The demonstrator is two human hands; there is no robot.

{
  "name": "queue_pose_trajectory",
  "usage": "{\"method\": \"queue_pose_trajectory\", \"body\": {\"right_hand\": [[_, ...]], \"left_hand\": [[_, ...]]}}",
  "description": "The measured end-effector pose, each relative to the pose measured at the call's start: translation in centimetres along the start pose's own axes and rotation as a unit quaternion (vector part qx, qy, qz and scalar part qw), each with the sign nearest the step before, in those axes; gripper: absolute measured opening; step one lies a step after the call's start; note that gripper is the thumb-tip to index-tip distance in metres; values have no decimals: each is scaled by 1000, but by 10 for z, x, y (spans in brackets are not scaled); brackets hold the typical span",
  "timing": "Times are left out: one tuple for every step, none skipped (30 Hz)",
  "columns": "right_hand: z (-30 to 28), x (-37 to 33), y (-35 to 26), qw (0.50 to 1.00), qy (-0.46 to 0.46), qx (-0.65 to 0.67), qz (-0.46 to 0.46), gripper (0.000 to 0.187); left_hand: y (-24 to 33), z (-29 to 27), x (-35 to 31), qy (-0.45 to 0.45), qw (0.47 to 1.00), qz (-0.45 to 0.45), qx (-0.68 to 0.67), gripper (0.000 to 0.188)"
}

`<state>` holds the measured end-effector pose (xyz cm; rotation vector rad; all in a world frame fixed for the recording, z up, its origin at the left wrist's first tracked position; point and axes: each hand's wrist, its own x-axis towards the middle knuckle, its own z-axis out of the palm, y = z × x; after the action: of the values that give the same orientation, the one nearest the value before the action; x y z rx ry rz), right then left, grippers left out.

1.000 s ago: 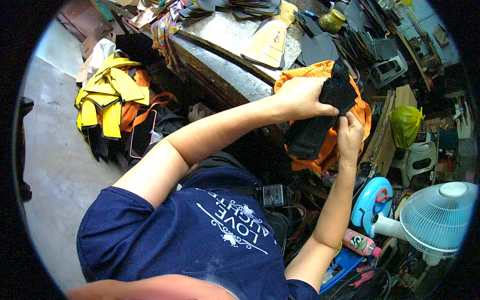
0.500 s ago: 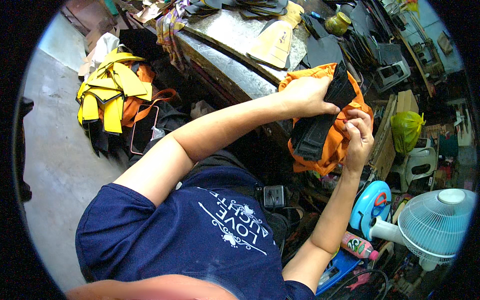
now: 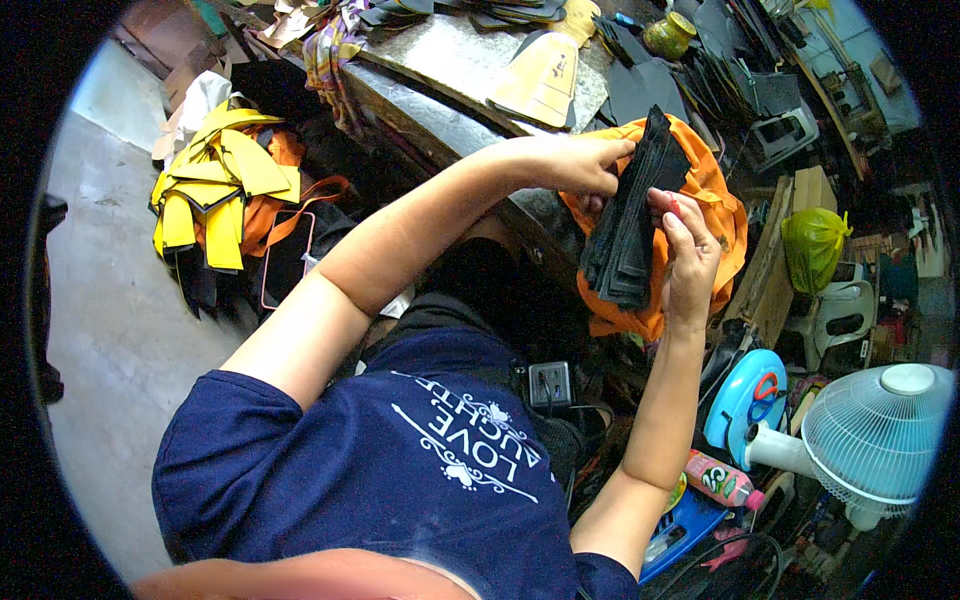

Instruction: The person sorts black and yellow material pieces on a cluttered workbench, ties a bundle with a rubber band, then uses a pen to mark several cardboard templates. The person also moves other pieces aside to access the work area.

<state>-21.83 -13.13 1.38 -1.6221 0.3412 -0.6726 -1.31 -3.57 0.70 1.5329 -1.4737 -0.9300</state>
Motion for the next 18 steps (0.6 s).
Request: {"method": "queue_pose_trajectory", "body": {"right_hand": [[-1, -2, 0, 1000, -3, 9, -1, 26], [-2, -3, -1, 1000, -14, -14, -20, 31], [-2, -4, -1, 999, -20, 0, -24, 33], [-3, -6, -1, 999, -26, 14, -28, 35], [-4, -7, -1, 999, -29, 27, -34, 37], [-4, -8, -1, 999, -31, 20, -29, 42], [-4, -9, 0, 999, -32, 13, -36, 43], [-4, -9, 0, 998, -40, -5, -40, 45], [-5, -9, 0, 998, -47, -29, -43, 48], [-4, -8, 1, 997, -46, -40, -50, 48], [-4, -9, 0, 997, -48, -40, -48, 47], [-3, -9, 0, 998, -40, -32, -39, 46], [-2, -10, -1, 998, -38, -26, -37, 45], [-1, -10, -3, 998, -34, -23, -40, 42], [1, -12, -5, 998, -19, -36, -40, 41], [3, -14, -6, 998, -7, -49, -40, 40], [5, -15, -6, 997, 4, -62, -40, 39], [8, -17, -7, 994, 19, -88, -59, 38]], "left_hand": [[0, 3, -3, 26, 996, 41, 73, 60], [0, 5, -5, 43, 994, 54, 84, 63], [1, 7, -4, 46, 993, 65, 92, 66], [2, 9, -3, 49, 991, 75, 100, 69], [2, 11, -1, 58, 988, 91, 113, 72], [3, 11, 1, 76, 980, 86, 165, 71], [4, 9, 4, 71, 979, 77, 175, 69], [4, 7, 5, 64, 981, 91, 161, 68], [5, 5, 6, 60, 981, 108, 152, 67], [4, 3, 6, 57, 982, 121, 130, 65], [3, -1, 4, 53, 985, 121, 111, 63], [3, 0, 2, 59, 991, 104, 68, 59], [4, -1, 1, 47, 993, 66, 89, 60], [4, 1, 0, 56, 987, 84, 123, 62], [5, 4, -1, 75, 979, 114, 154, 64], [6, 8, -1, 99, 967, 131, 193, 66], [7, 12, -2, 130, 951, 161, 229, 67], [7, 15, -1, 154, 934, 178, 270, 68]]}}
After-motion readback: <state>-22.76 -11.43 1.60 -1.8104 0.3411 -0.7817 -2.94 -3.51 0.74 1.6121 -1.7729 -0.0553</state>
